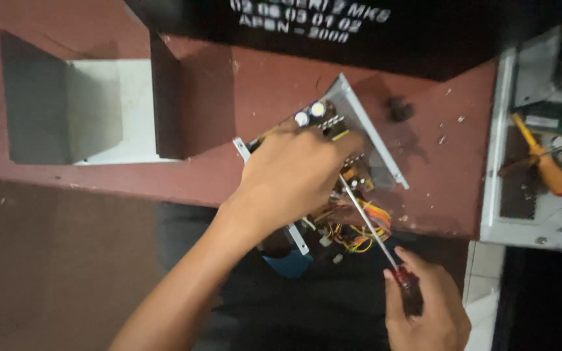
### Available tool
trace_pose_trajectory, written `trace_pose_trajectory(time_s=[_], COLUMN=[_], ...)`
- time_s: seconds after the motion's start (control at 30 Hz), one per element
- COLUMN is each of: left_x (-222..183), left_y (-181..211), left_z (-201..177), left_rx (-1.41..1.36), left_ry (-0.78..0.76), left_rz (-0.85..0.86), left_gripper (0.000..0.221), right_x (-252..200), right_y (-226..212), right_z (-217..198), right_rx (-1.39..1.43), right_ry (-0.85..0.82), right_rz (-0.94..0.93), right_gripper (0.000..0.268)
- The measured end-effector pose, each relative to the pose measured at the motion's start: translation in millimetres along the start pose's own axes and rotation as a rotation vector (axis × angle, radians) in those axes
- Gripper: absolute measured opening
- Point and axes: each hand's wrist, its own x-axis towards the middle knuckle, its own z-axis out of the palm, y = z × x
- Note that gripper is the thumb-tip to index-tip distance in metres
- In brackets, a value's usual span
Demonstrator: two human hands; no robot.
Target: Disassembling the internal components of a computer power supply unit using a screwdriver on a workbench.
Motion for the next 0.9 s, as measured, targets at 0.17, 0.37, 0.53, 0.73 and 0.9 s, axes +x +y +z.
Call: trace_pose_trajectory(time_s=[0.17, 0.37, 0.53, 0.73, 0.9], left_x=[-1, -4, -4, -4, -4], left_y=[1, 1, 2, 6, 4], left_z=[1, 1, 1, -3, -3], left_rx=[0.062, 0.043, 0.038, 0.026, -0.015], left_ry=[0.026, 0.05, 0.027, 0.01, -0.068], left_rz=[-0.011, 0.017, -0.007, -0.032, -0.042], left_gripper=[0.032, 0.028, 0.027, 0.025, 0.032], right_x=[-6, -1, -6, -8, -3], right_y=[3, 3, 9, 23, 13], right_z=[7, 1, 7, 8, -3], right_rx=[-0.027, -0.023, -0.044, -0.142, -0.205], right_ry=[-0.029, -0.129, -0.04, -0.119, -0.163], right_rz=[0.182, 0.321, 0.158, 0.14, 0.122], right_gripper=[0.036, 0.031, 0.03, 0.036, 0.038])
